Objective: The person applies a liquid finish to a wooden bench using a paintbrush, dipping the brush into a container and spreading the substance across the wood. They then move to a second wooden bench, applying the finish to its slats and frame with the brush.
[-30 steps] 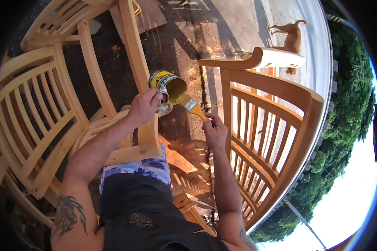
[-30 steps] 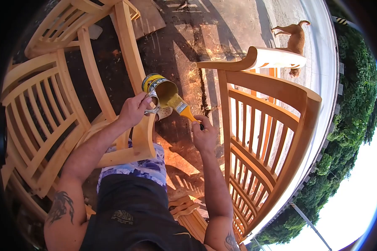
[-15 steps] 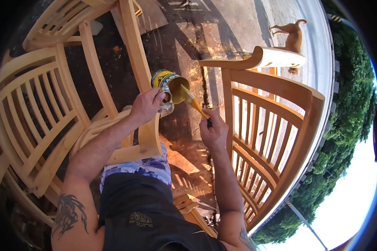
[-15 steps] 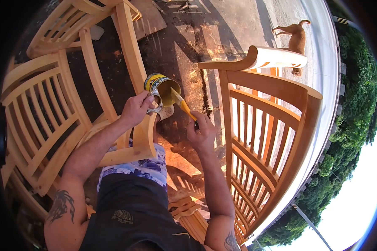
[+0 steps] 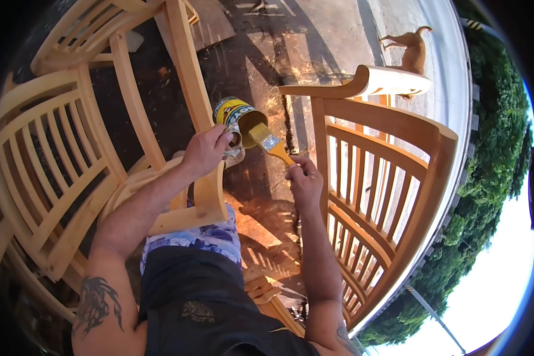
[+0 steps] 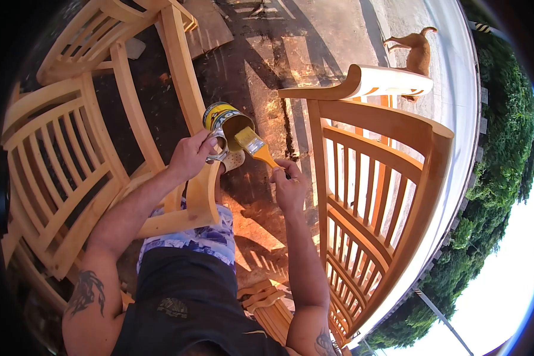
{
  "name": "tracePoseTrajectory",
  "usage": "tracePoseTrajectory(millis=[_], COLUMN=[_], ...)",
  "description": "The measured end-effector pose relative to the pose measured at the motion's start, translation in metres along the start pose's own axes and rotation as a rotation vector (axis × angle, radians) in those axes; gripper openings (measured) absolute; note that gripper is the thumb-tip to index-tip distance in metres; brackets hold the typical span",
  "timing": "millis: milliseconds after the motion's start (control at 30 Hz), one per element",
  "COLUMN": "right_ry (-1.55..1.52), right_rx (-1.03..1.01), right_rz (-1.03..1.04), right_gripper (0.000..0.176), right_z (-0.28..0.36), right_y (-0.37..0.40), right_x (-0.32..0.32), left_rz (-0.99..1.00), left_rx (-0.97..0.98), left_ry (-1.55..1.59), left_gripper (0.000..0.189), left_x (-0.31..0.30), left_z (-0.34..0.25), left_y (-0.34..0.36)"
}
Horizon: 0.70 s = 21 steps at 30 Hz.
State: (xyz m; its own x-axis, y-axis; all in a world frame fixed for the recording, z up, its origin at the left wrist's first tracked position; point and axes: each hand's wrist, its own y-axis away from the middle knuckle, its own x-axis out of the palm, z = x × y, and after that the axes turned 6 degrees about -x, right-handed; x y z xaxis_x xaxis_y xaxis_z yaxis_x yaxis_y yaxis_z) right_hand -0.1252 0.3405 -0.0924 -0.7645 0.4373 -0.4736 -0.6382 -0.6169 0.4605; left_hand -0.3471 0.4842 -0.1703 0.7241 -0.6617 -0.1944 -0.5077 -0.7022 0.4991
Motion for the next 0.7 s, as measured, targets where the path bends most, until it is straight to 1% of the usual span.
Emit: tracePoseTrajectory(millis=[67, 167, 233, 267, 300, 333, 367, 433, 467, 500, 567, 667, 700], right_ry=[-0.198, -0.35, -0.426, -0.479, -0.529, -0.61, -0.737, -0.925, -1.02, -1.1, -1.138, -1.181, -1.144], right_rx=[0.154, 0.169, 0.179, 0.172, 0.159, 0.143, 0.147, 0.088, 0.083, 0.055, 0.01, -0.063, -0.099], right_rz=[0.025, -0.073, -0.058, -0.039, -0.025, 0.008, -0.007, 0.055, 0.052, 0.097, 0.082, 0.048, 0.032], right_gripper=[0.024, 0.027, 0.029, 0.03, 0.03, 0.035, 0.038, 0.044, 0.047, 0.047, 0.048, 0.044, 0.043], right_z=[-0.006, -0.01, -0.016, -0.02, -0.024, -0.027, -0.029, -0.035, -0.034, -0.03, -0.013, 0.016, 0.027], right_y=[-0.005, 0.001, 0.006, 0.008, 0.01, 0.012, 0.015, 0.016, 0.016, 0.016, 0.015, 0.005, 0.0], right_x=[-0.003, -0.014, -0.024, -0.027, -0.032, -0.034, -0.034, -0.039, -0.04, -0.042, -0.042, -0.05, -0.053], left_rz=[-0.011, -0.056, -0.088, -0.103, -0.094, -0.078, -0.054, -0.06, -0.05, -0.046, -0.032, -0.027, -0.028], left_rx=[0.054, 0.091, 0.124, 0.145, 0.099, 0.066, 0.051, 0.045, 0.036, 0.015, 0.023, 0.016, 0.01], left_ry=[-0.058, -0.007, -0.031, -0.041, -0.021, 0.008, 0.046, 0.034, 0.075, 0.104, 0.133, 0.136, 0.13], left_gripper=[0.025, 0.022, 0.022, 0.022, 0.023, 0.023, 0.024, 0.026, 0.027, 0.027, 0.027, 0.026, 0.025], left_x=[-0.001, -0.001, -0.001, -0.002, -0.004, -0.004, -0.002, -0.001, -0.001, -0.001, 0.001, 0.003, 0.003], left_z=[-0.001, -0.002, 0.003, 0.005, 0.006, 0.006, 0.001, -0.002, -0.006, -0.008, -0.007, -0.008, -0.008], left_y=[0.0, 0.001, -0.001, -0.003, -0.002, 0.0, -0.002, -0.002, -0.001, 0.001, 0.001, 0.003, 0.005])
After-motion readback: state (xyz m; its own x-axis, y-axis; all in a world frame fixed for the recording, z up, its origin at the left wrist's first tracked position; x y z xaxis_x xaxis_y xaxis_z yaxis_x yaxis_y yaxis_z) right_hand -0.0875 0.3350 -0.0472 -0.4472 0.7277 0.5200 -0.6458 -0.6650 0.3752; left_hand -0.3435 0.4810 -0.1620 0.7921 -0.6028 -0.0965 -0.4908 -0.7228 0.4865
